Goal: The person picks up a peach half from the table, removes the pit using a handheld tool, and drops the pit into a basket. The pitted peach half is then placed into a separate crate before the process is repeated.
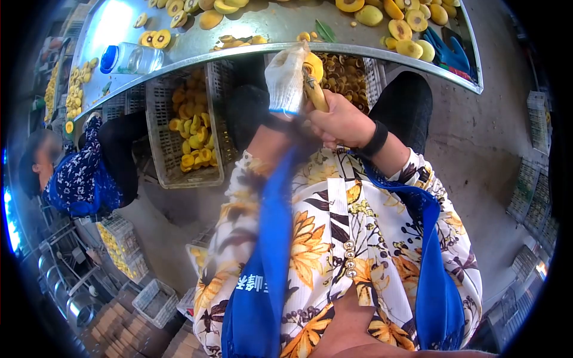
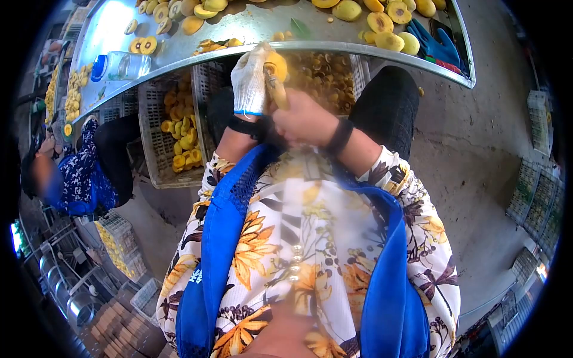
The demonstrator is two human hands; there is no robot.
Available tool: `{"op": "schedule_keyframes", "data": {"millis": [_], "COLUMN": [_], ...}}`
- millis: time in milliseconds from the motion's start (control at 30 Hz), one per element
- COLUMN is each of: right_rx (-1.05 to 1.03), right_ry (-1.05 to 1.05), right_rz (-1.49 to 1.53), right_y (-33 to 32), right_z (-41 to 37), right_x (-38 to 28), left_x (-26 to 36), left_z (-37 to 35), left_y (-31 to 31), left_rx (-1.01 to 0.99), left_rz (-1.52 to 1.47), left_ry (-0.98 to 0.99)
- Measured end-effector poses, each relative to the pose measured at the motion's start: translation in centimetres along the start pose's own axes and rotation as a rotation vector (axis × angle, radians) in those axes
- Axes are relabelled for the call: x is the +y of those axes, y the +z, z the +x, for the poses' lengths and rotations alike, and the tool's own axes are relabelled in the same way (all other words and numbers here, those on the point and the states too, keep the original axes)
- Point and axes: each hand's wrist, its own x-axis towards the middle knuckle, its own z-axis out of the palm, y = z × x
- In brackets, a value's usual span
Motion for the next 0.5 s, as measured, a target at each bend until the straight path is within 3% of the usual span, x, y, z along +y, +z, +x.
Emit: {"op": "schedule_keyframes", "data": {"millis": [67,167,200,333,500], "right_rx": [-0.018,-0.077,-0.105,-0.176,-0.181], "right_ry": [0.006,0.0,-0.005,0.033,0.028], "right_rz": [0.021,0.136,0.186,0.274,0.222], "right_y": [0.0,0.1,0.3,0.2,0.5], "right_z": [-0.1,-0.5,-0.6,-0.3,-0.6], "right_x": [0.1,-0.5,-0.7,-0.2,0.0], "left_x": [0.1,2.1,2.3,2.6,1.9], "left_z": [0.2,-0.2,-0.2,-1.1,-1.2], "left_y": [0.1,-1.0,-1.1,-0.6,0.1], "left_rx": [0.021,-0.243,-0.273,-0.143,-0.005], "left_rz": [0.062,-0.082,-0.115,-0.268,-0.032], "left_ry": [0.003,-0.14,-0.101,-0.292,-0.097]}}
